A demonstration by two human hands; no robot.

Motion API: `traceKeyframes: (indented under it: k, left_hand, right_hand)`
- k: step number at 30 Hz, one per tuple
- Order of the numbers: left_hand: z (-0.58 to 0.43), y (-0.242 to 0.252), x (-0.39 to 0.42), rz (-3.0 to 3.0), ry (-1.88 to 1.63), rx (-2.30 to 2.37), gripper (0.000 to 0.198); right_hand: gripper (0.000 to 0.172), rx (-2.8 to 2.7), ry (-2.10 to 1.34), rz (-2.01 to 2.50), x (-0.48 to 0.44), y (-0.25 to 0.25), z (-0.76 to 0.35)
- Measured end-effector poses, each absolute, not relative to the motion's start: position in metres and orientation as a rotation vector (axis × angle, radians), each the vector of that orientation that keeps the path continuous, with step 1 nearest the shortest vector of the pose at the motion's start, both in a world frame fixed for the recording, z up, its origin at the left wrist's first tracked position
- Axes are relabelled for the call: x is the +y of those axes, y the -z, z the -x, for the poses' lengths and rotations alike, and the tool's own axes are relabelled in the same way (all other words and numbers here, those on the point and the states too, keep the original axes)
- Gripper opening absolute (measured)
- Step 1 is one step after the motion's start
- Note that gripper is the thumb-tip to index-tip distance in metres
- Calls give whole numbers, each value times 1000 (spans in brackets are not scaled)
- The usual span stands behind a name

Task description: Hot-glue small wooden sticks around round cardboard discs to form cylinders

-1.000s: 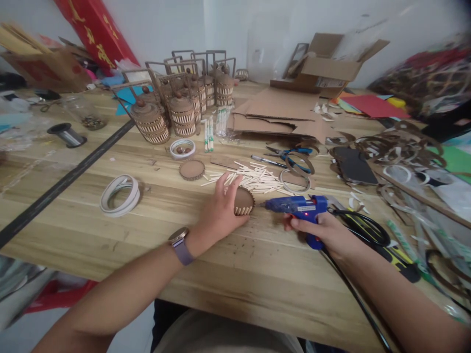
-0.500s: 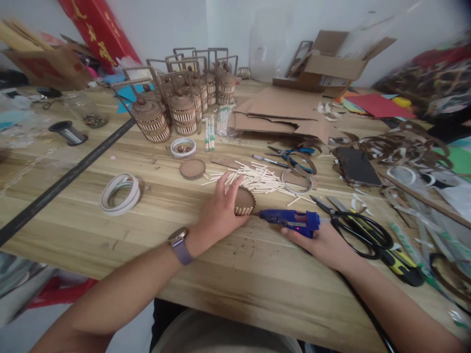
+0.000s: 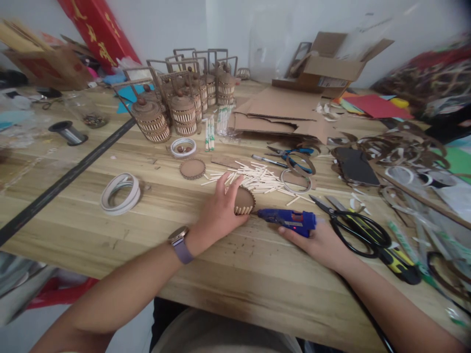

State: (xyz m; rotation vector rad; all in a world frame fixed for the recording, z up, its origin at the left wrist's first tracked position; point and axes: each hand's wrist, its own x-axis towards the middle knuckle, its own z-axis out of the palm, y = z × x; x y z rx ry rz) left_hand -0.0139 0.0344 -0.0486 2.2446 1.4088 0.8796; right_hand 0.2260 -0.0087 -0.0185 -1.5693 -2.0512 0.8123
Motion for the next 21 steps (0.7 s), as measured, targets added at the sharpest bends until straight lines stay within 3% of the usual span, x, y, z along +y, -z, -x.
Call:
traceKeyframes:
  k: [21]
  left_hand:
    - [14, 49, 35, -2260, -865, 1415, 97]
  right_hand:
    - [34, -2045, -807, 1614, -9, 20, -225]
